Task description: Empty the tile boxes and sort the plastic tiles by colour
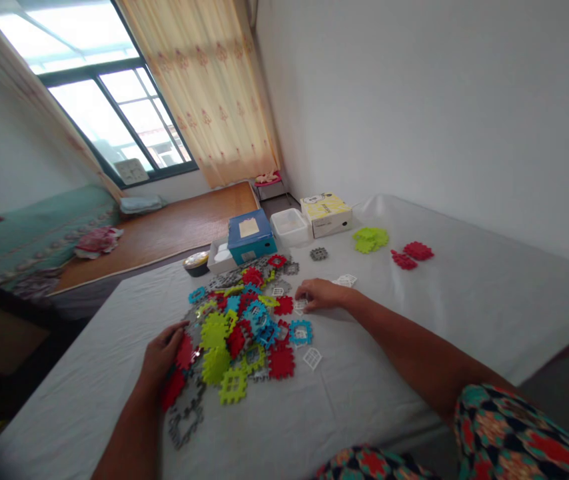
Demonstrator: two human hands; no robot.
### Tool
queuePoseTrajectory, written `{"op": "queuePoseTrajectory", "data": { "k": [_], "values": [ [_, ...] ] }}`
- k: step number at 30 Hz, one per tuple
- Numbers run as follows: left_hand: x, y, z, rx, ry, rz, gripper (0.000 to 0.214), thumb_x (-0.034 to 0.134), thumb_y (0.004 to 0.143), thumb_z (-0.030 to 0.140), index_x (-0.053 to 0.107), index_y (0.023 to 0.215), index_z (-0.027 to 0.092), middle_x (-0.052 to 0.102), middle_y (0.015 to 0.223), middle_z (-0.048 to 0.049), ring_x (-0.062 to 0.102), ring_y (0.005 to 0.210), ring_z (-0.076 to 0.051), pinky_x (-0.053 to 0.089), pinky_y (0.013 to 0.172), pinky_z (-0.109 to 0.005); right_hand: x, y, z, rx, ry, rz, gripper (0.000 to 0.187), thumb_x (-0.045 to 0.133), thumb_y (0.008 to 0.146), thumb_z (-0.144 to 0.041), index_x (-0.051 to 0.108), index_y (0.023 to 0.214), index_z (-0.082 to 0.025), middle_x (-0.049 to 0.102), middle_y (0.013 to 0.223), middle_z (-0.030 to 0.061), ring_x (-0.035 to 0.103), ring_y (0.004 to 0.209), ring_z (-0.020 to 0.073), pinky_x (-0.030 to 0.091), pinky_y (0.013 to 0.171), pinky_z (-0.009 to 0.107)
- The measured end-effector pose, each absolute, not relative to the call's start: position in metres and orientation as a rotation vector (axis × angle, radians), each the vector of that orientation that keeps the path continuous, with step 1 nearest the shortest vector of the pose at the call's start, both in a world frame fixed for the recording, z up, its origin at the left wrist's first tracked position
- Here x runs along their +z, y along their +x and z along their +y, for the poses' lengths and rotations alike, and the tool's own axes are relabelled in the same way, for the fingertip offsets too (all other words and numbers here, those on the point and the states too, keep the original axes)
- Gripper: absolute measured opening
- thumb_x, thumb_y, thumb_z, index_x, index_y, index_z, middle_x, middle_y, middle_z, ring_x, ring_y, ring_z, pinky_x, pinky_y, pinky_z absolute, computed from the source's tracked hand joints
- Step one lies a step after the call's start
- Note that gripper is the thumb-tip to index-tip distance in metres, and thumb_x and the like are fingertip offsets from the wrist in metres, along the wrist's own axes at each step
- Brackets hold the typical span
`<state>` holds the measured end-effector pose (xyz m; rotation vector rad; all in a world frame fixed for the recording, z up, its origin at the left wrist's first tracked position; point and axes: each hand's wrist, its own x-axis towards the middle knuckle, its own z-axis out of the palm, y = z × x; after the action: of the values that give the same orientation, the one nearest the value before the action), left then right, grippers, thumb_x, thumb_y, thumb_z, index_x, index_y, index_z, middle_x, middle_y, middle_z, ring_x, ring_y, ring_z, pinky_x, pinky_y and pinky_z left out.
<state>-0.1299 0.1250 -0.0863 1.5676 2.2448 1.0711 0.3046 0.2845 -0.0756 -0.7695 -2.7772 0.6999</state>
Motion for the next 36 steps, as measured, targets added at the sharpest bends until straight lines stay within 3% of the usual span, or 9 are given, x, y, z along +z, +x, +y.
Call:
{"op": "queuePoseTrajectory", "data": {
  "k": [6,11,14,18,20,27,36],
  "values": [
    [-0.087,-0.131,0.124,1.066,1.562,2.236,0.051,0.048,0.075,0.053,0.073,0.101,0.017,0.074,0.104,-0.0084,0.067,0.100,-0.027,0.051,0.091,-0.038,-0.069,0.319,0.299,0.600,-0.820,-2.680,0.026,0.052,0.090,-0.026,0.073,0.102,-0.016,0.072,0.104,0.0114,0.065,0.093,0.0211,0.046,0.084,0.030],
    [-0.087,-0.131,0.124,1.070,1.557,2.244,0.051,0.048,0.075,0.053,0.073,0.102,0.017,0.074,0.105,-0.0085,0.067,0.101,-0.027,0.052,0.091,-0.037,-0.053,0.356,0.315,0.604,-1.084,-2.574,0.029,0.053,0.086,-0.026,0.071,0.106,-0.017,0.074,0.095,0.0086,0.067,0.083,0.0202,0.047,0.075,0.028],
    [-0.087,-0.131,0.124,1.069,1.552,2.242,0.050,0.049,0.074,0.052,0.073,0.101,0.018,0.074,0.106,-0.0087,0.066,0.103,-0.027,0.050,0.094,-0.038,-0.051,0.374,0.323,0.608,-1.171,-2.633,0.024,0.055,0.082,-0.023,0.074,0.097,-0.018,0.074,0.092,0.0071,0.067,0.081,0.0200,0.046,0.072,0.027],
    [-0.086,-0.131,0.124,1.069,1.556,2.230,0.050,0.048,0.074,0.052,0.073,0.101,0.018,0.074,0.106,-0.0084,0.066,0.105,-0.028,0.049,0.096,-0.039,-0.056,0.369,0.324,0.398,-1.271,-2.628,0.021,0.059,0.081,-0.023,0.075,0.093,-0.018,0.072,0.096,0.0101,0.064,0.083,0.0215,0.045,0.074,0.029],
    [-0.085,-0.130,0.124,1.075,1.558,2.224,0.050,0.048,0.075,0.052,0.073,0.101,0.018,0.074,0.107,-0.0084,0.066,0.104,-0.028,0.050,0.096,-0.039,-0.059,0.356,0.317,0.353,-1.162,-2.626,0.021,0.061,0.083,-0.024,0.075,0.097,-0.017,0.070,0.098,0.0115,0.063,0.085,0.0212,0.045,0.078,0.030],
    [-0.087,-0.131,0.125,1.083,1.541,2.238,0.049,0.049,0.074,0.051,0.073,0.100,0.017,0.074,0.105,-0.0090,0.066,0.102,-0.028,0.051,0.094,-0.039,-0.066,0.303,0.276,0.729,-0.586,-2.777,0.029,0.071,0.081,-0.032,0.071,0.105,-0.016,0.065,0.103,0.0094,0.061,0.081,0.0152,0.047,0.078,0.026],
    [-0.084,-0.128,0.124,1.069,1.538,2.251,0.050,0.049,0.074,0.051,0.073,0.101,0.017,0.075,0.103,-0.0090,0.067,0.100,-0.028,0.052,0.091,-0.039,-0.068,0.299,0.275,0.709,-0.618,-2.813,0.018,0.074,0.077,-0.024,0.070,0.092,-0.015,0.065,0.093,0.0068,0.059,0.082,0.0160,0.045,0.076,0.026]
  ]
}}
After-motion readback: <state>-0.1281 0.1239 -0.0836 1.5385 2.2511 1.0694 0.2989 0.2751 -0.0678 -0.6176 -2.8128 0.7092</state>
